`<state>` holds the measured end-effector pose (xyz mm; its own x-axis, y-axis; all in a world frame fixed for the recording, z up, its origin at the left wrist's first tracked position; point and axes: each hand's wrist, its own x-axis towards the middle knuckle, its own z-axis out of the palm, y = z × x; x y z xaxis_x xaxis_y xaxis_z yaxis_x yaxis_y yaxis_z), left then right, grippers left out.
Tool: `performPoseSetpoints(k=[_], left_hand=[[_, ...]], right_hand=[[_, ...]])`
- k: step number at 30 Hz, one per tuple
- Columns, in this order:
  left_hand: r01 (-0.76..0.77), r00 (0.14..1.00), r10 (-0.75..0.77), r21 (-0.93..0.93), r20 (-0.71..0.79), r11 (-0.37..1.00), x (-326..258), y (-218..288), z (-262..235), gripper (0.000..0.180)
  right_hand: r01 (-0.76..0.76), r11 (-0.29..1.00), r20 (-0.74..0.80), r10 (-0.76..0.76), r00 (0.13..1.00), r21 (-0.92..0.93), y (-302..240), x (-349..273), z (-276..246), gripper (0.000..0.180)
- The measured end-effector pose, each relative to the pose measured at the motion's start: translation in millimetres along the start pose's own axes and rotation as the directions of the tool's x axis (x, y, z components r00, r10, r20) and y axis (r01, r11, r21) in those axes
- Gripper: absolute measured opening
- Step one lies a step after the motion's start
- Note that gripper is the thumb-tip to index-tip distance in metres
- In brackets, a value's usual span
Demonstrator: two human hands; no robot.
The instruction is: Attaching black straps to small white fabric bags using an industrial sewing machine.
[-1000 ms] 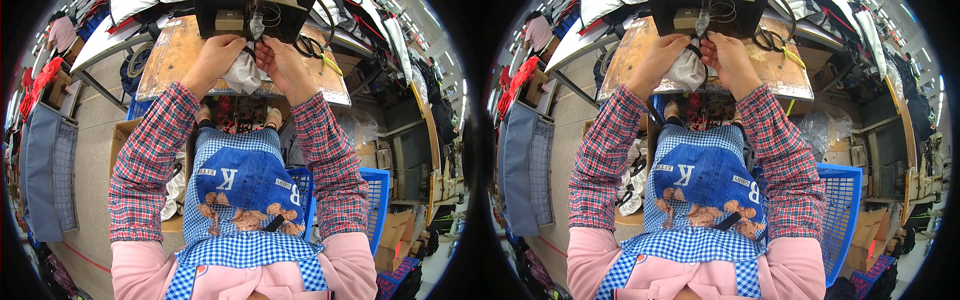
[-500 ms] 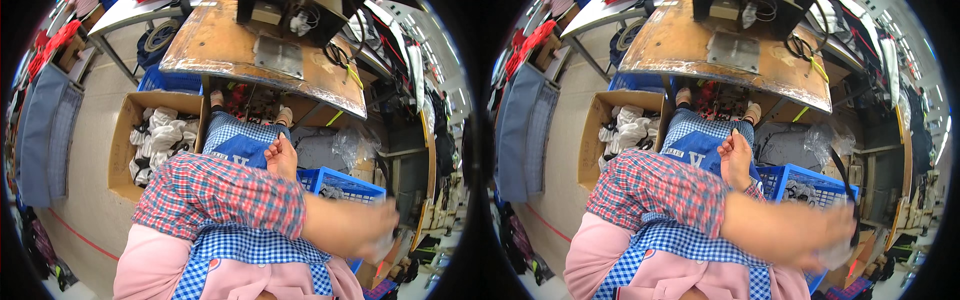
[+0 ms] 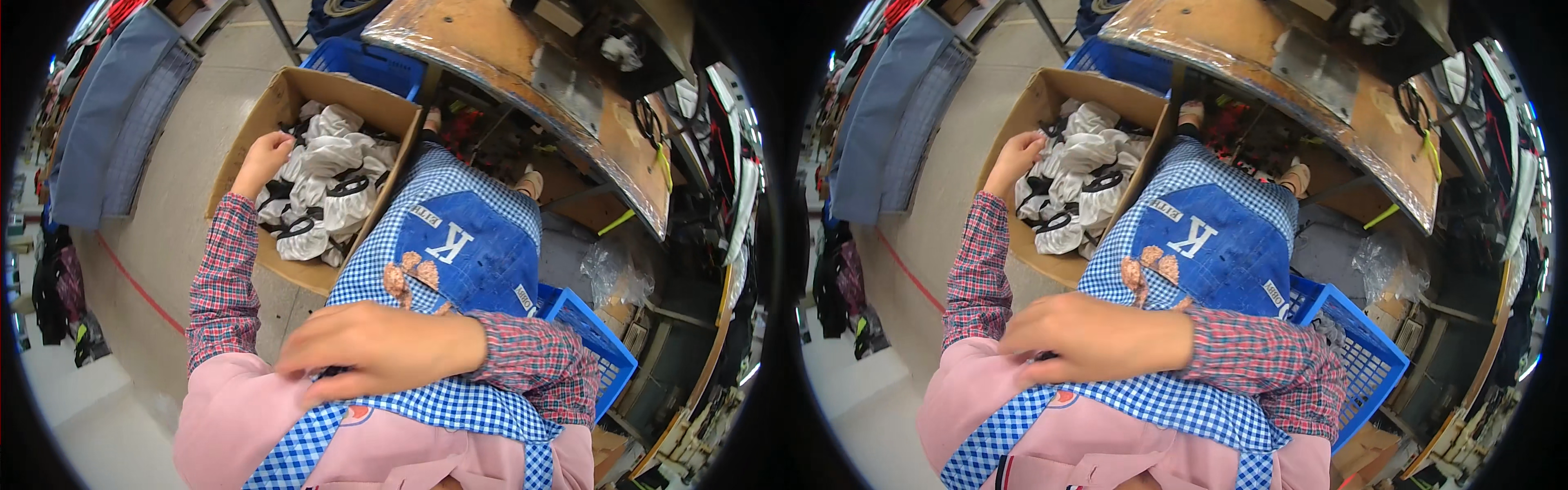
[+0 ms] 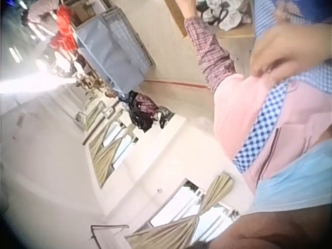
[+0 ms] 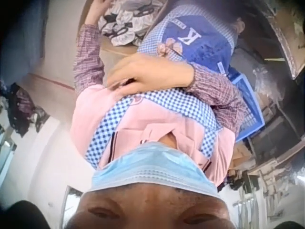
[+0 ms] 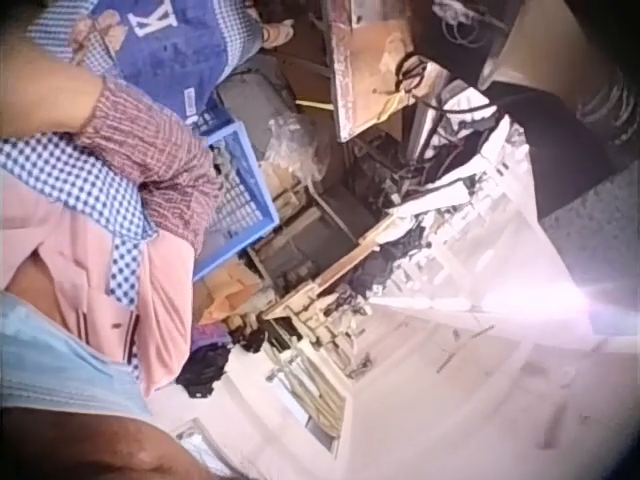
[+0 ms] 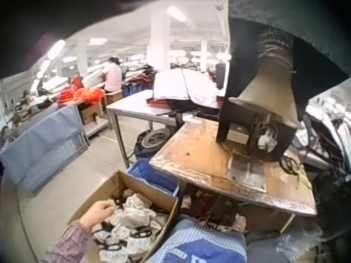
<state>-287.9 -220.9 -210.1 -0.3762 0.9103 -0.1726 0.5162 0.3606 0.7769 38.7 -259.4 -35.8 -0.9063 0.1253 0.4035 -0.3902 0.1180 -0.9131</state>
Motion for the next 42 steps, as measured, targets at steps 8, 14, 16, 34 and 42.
performPoseSetpoints(k=[8, 14, 16, 34, 42], left_hand=[[0.276, 0.961, -0.255, 0.409, -0.106, 0.87, -19.1, -120.6, -21.2, 0.027], [0.306, 0.939, -0.342, 0.554, -0.04, 0.774, -8.6, -148.4, -1.2, 0.034], [0.355, 0.931, -0.351, 0.487, -0.102, 0.798, 2.4, -161.3, 12.9, 0.038], [0.076, 0.953, 0.026, 0.322, -0.301, 0.944, 31.2, -66.8, 48.0, 0.04], [-0.106, 0.897, 0.325, 0.569, -0.299, 0.815, -25.6, 49.2, 45.2, 0.051]], right_hand=[[-0.054, 0.962, 0.373, -0.052, 0.926, 0.267, 16.5, 42.4, 26.1, 0.017], [0.113, 0.98, 0.145, -0.09, 0.985, -0.162, 23.0, 49.6, 45.7, 0.013], [0.071, 0.994, 0.136, -0.06, 0.989, -0.078, 26.3, 48.9, 47.2, 0.013], [-0.506, 0.743, -0.501, 0.669, 0.549, 0.438, 46.0, -71.3, -36.1, 0.021], [-0.425, 0.792, -0.667, 0.603, 0.438, 0.438, 47.8, -92.3, -46.2, 0.02]])
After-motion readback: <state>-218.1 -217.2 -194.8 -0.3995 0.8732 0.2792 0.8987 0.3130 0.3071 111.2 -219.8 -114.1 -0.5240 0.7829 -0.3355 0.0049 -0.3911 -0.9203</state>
